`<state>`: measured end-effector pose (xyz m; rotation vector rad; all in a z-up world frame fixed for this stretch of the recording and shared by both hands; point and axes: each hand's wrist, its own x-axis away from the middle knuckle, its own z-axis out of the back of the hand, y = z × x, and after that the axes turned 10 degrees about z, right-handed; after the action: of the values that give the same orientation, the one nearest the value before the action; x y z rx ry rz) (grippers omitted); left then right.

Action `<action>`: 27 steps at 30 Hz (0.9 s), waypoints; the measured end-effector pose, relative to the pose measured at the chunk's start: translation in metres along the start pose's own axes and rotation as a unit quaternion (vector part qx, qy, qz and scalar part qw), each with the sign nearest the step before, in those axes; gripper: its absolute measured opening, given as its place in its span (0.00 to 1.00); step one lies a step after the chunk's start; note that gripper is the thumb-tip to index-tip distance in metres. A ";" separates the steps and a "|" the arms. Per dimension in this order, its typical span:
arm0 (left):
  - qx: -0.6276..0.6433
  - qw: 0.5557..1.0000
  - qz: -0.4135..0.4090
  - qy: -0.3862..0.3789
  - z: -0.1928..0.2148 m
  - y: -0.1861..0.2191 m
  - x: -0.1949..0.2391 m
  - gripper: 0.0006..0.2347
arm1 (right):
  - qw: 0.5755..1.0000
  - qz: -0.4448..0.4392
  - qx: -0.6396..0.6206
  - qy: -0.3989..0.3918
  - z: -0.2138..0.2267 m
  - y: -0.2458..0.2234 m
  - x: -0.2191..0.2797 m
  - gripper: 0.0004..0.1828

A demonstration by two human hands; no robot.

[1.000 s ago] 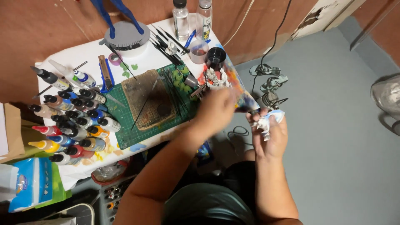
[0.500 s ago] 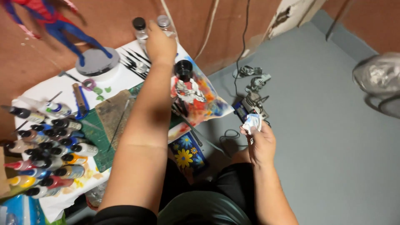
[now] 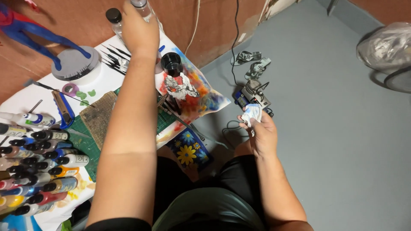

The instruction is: Cleaning and reassembling an airbrush tool at a workstation

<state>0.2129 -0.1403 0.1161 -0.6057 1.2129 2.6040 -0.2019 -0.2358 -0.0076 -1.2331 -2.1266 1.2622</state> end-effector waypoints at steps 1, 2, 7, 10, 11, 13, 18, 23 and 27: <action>0.002 1.000 -0.001 -0.003 0.014 0.009 0.007 0.22 | 1.000 0.001 0.002 0.003 -0.007 -0.005 0.001 0.16; 0.026 0.997 -0.070 0.027 0.027 0.018 0.013 0.20 | 1.000 -0.004 0.009 -0.003 -0.014 -0.009 0.001 0.17; 0.069 0.962 -0.257 0.064 0.108 0.070 0.066 0.12 | 1.000 -0.013 0.020 -0.013 -0.032 -0.018 0.000 0.24; 0.107 0.939 -0.309 -0.104 0.140 0.092 0.110 0.15 | 0.998 0.018 0.014 -0.059 -0.047 -0.030 -0.001 0.26; 0.082 0.930 -0.306 -0.187 0.141 0.092 0.124 0.19 | 0.998 0.017 0.020 -0.057 -0.055 -0.036 0.000 0.26; 0.059 0.913 -0.305 -0.266 0.138 0.088 0.151 0.22 | 0.998 0.020 0.026 -0.055 -0.065 -0.042 -0.002 0.26; 0.035 0.867 -0.292 -0.402 0.123 0.073 0.204 0.26 | 0.990 0.132 0.001 -0.044 -0.064 -0.027 -0.018 0.26; -0.008 0.857 -0.354 -0.374 0.110 0.064 0.219 0.26 | 0.918 0.264 0.279 -0.096 -0.074 -0.052 -0.004 0.26; -0.046 0.839 -0.398 -0.369 0.116 0.073 0.221 0.23 | 0.858 0.327 0.379 -0.114 -0.065 -0.039 0.001 0.28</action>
<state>-0.0424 -0.0954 0.1339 -0.0345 0.4324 1.8560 -0.1781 -0.2099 0.0593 -1.4860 -1.0585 2.3216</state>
